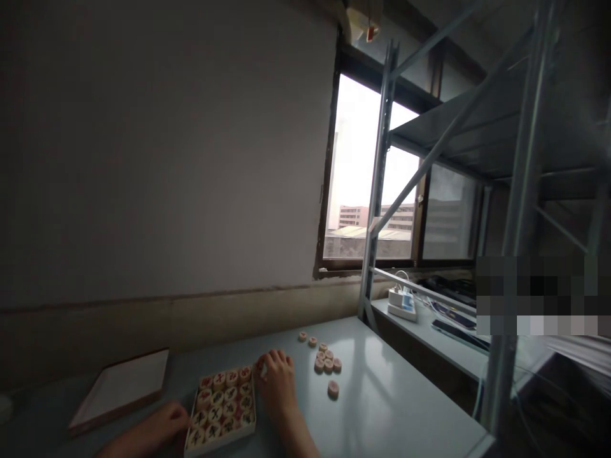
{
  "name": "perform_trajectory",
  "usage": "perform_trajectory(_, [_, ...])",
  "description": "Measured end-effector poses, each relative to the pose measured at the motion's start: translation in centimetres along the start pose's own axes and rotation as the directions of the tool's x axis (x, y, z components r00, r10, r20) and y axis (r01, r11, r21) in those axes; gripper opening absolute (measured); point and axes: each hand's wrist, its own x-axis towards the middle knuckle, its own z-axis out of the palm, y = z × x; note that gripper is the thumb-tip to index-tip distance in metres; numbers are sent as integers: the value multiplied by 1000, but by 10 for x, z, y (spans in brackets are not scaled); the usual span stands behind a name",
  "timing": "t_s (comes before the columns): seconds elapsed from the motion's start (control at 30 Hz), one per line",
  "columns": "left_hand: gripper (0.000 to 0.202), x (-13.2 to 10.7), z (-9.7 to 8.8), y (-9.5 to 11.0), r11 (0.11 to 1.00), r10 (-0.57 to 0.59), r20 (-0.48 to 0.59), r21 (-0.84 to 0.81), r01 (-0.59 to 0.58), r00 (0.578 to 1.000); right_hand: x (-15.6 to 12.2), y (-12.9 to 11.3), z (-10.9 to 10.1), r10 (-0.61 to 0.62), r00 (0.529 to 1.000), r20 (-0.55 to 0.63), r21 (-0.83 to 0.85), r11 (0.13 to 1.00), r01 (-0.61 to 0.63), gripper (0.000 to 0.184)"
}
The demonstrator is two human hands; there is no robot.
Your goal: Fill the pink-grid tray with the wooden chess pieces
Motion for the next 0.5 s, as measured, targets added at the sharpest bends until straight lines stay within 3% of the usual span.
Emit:
perform_trajectory(0.07, [38, -2, 1, 5, 999, 31, -84, 11, -31, 996, 1, -8, -12, 21, 997, -73, 85, 996, -15, 9])
perform_trajectory(0.23, [38, -8, 9, 29, 986, 82, -75, 151, -70, 994, -3, -27, -32, -50, 995, -84, 244, 967, 69, 17])
perform_trajectory(0.4, [42, -16, 23, 54, 913, 169, -247, 405, -57, 954, -8, -28, -21, -130, 991, -28, 118, 984, 133, 10])
perform_trajectory(0.5, [46, -21, 29, 64, 872, 206, -247, 486, -63, 947, -9, -25, -16, -121, 993, 15, 67, 991, 120, 6])
